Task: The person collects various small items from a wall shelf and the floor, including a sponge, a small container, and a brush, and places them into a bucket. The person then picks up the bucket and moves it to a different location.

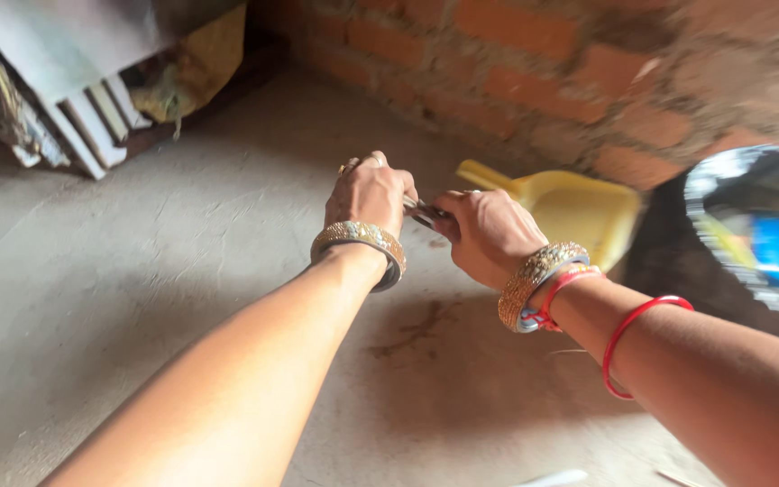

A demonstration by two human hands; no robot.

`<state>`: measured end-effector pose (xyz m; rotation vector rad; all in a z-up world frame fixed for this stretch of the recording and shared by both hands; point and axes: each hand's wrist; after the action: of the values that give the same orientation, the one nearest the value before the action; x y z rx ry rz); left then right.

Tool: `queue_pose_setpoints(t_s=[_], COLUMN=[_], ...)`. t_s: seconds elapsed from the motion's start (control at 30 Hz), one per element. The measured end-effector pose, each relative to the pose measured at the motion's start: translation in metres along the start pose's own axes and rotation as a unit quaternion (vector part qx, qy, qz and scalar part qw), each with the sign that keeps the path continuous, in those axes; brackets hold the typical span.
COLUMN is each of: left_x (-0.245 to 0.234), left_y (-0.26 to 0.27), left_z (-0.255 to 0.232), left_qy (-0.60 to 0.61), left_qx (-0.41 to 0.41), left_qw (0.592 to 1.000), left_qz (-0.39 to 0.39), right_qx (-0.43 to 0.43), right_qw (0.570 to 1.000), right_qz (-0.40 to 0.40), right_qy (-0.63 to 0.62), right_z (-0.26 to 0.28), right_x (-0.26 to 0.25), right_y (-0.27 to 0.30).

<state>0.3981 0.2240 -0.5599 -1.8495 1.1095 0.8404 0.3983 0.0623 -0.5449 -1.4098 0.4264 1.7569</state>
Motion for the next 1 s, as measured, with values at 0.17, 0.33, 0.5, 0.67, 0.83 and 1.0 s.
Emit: queue_pose_setpoints(t_s=[0.17,0.33,0.5,0.67,0.83,1.0], left_x=[-0.029,-0.016,0.013,0.019,0.019,0.026], left_y=[0.013,0.009,0.003,0.031,0.083,0.079], left_z=[-0.066,-0.129,-0.191,-0.254,-0.266,-0.273], left_qy=[0.116,0.168,0.261,0.409,0.336,0.393], left_qx=[-0.025,-0.055,-0.020,-0.134,0.053,-0.008], left_qw=[0.993,0.984,0.962,0.899,0.940,0.919], left_qz=[-0.009,0.001,-0.082,0.083,-0.019,0.005], right_qx=[-0.019,-0.019,-0.016,0.104,0.367,0.369], right_qw=[0.997,0.991,0.984,0.978,0.880,0.920], right_qz=[-0.049,-0.062,-0.111,-0.131,-0.183,-0.093], right_qy=[0.048,0.120,0.141,0.128,-0.240,-0.093], right_z=[0.000,-0.015,-0.040,-0.090,-0.140,-0.173], right_x=[-0.069,-0.133,-0.186,-0.195,-0.170,-0.188], right_y=[0.029,0.063,0.093,0.120,0.134,0.166])
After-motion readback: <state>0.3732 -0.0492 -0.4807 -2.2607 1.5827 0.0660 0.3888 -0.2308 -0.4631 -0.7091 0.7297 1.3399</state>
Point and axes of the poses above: each hand's wrist, its own y-axis away from the middle knuckle, its own x-axis out of the palm, z = x × y, and after that the axes turned 10 degrees about -x, right-handed
